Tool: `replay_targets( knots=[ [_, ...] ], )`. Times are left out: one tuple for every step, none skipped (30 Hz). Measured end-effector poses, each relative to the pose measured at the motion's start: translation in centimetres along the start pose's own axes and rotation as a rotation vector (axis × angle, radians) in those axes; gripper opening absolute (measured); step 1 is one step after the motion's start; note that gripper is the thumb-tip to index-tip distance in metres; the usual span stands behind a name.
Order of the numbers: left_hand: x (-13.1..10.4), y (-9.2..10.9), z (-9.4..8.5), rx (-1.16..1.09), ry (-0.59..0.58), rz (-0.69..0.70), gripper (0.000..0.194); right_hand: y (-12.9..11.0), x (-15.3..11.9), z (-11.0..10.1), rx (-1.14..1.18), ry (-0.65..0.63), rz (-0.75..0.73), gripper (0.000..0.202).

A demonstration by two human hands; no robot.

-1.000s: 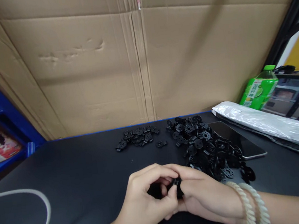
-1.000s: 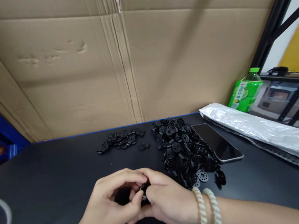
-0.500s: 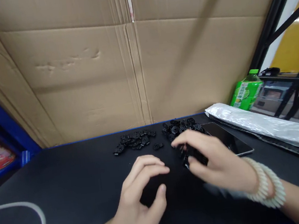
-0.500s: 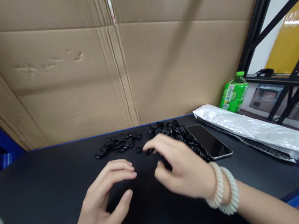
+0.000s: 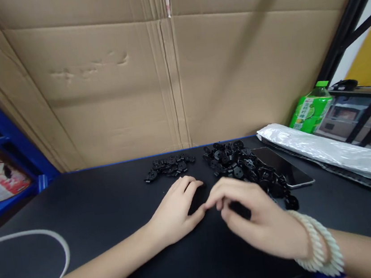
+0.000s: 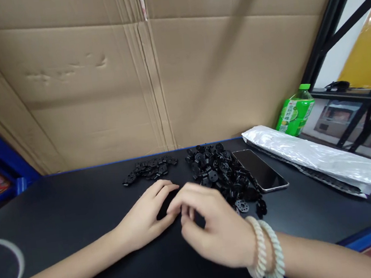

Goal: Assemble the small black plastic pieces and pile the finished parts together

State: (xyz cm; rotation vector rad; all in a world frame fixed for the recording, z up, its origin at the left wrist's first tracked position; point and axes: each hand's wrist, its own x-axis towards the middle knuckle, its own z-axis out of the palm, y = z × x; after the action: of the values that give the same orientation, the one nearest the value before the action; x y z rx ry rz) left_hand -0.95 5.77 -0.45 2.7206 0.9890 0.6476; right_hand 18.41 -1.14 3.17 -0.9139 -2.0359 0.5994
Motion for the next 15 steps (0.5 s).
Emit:
replay_targets(
  knots=[
    [-0.1,0.0,0.0,-0.029,0.025,0.000,0.035,-0.3,-0.3,0.7,0.045,-0.081,0.044,0.031],
    [-0.1,-0.1,0.0,-0.053,0.047,-0.004,0.031,-0.4,-0.6,1.2,0.078,-0.149,0.093,0.030],
    [-0.1,-0.2,0.0,-0.071,0.067,-0.011,0.027,-0.5,-0.7,1.7,0.104,-0.202,0.141,0.029],
    [-0.1,-0.3,0.0,-0.086,0.087,-0.015,0.023,-0.4,-0.8,2.0,0.131,-0.240,0.190,0.029],
    [-0.1,-0.4,0.0,-0.098,0.101,-0.014,0.020,-0.3,-0.8,2.2,0.160,-0.263,0.241,0.029],
    [0.0,-0.5,0.0,-0.108,0.110,-0.011,0.017,-0.1,-0.7,2.3,0.196,-0.279,0.291,0.028],
    [0.0,-0.5,0.0,-0.118,0.116,-0.007,0.015,0.2,-0.7,2.4,0.242,-0.286,0.336,0.026],
    [0.0,-0.6,0.0,-0.127,0.120,-0.003,0.013,0.5,-0.7,2.4,0.300,-0.287,0.379,0.025],
    [0.0,-0.6,-0.1,-0.137,0.122,0.000,0.012,0.9,-0.7,2.4,0.367,-0.280,0.420,0.024],
    [-0.1,-0.5,-0.1,-0.144,0.127,0.001,0.011,1.2,-0.7,2.5,0.440,-0.266,0.455,0.025],
    [-0.2,-0.5,-0.2,-0.153,0.143,-0.004,0.011,1.4,-0.7,2.5,0.511,-0.249,0.481,0.028],
    [-0.3,-0.4,-0.2,-0.164,0.171,-0.009,0.012,1.6,-0.7,2.6,0.576,-0.229,0.504,0.033],
    [-0.4,-0.3,-0.3,-0.175,0.215,-0.013,0.013,1.7,-0.7,2.6,0.628,-0.206,0.524,0.039],
    [-0.6,-0.1,-0.4,-0.190,0.269,-0.012,0.013,1.8,-0.7,2.7,0.668,-0.185,0.543,0.046],
    [-0.7,0.0,-0.5,-0.208,0.325,-0.011,0.014,1.8,-0.7,2.7,0.696,-0.166,0.558,0.053]
  ],
)
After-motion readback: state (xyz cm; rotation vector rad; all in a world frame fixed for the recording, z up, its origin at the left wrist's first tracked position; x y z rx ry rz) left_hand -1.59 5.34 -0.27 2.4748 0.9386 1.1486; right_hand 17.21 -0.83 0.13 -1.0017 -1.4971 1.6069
